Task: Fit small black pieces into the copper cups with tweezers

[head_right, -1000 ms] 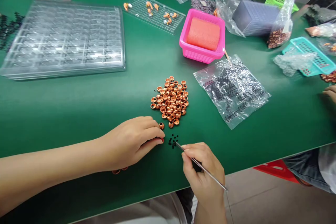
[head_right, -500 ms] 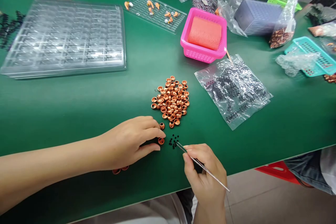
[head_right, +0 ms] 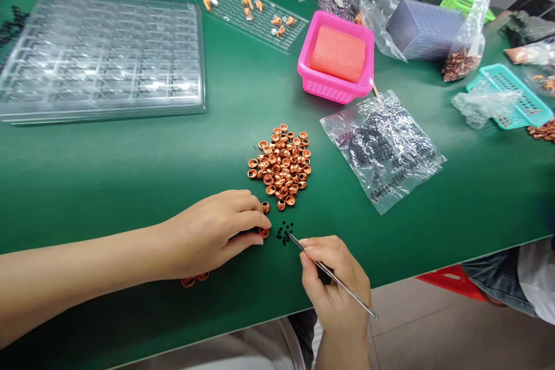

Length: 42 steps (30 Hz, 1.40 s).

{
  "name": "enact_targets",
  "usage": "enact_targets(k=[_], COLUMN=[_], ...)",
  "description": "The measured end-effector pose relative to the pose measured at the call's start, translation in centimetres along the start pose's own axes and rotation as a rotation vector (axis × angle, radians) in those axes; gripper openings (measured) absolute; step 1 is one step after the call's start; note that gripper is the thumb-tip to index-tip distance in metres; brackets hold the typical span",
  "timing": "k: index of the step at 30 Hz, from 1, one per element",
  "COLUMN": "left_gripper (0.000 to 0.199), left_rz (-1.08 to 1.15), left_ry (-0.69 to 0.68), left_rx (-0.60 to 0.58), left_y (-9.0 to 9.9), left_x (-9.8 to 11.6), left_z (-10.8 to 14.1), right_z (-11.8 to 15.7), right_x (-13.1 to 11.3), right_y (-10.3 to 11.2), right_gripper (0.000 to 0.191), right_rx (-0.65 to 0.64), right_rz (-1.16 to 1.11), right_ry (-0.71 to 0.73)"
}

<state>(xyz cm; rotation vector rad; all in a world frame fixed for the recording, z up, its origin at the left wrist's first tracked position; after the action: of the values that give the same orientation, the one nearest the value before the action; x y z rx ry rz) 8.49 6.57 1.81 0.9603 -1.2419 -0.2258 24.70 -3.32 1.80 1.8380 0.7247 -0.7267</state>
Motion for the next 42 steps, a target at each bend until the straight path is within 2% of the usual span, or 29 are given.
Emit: enact_targets(k=[6, 19, 28, 42], left_gripper=[0.010, 0.010, 0.009, 0.008], left_rz=[0.020, 0.019, 0.032, 0.038], left_ry=[0.002, 0.013, -0.007, -0.014], left_rx=[-0.002, -0.017, 0.008, 0.015], left_y=[-0.07, -0.09, -0.02, 0.02], left_x=[-0.12, -0.14, -0.23, -0.12], left_z=[-0.02, -0.10, 0.00, -0.06], right_z=[0.04, 0.18, 0.21, 0.33], right_x=[0.00, 0.13, 0.24, 0.28], right_y=[-0.14, -0.12, 0.11, -0.12], right_gripper=[0.030, 0.027, 0.023, 0.024], right_rx=[-0.012, -0.006, 0.067, 0.040], right_rz=[-0.028, -0.028, -0.024, 0.009], right_ry=[0.009, -0.021, -0.038, -0.038])
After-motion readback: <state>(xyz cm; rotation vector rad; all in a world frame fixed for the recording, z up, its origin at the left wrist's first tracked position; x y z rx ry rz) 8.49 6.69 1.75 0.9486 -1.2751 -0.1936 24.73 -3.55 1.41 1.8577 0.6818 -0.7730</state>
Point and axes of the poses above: each hand's wrist, its own z-axis away from the middle knuckle, its own y-axis out of the back of the hand, x = y × z, the point moved 7 cm from there along -z, towards the middle knuckle, and after that the axes turned 6 degrees about z, right-handed, at the moved point
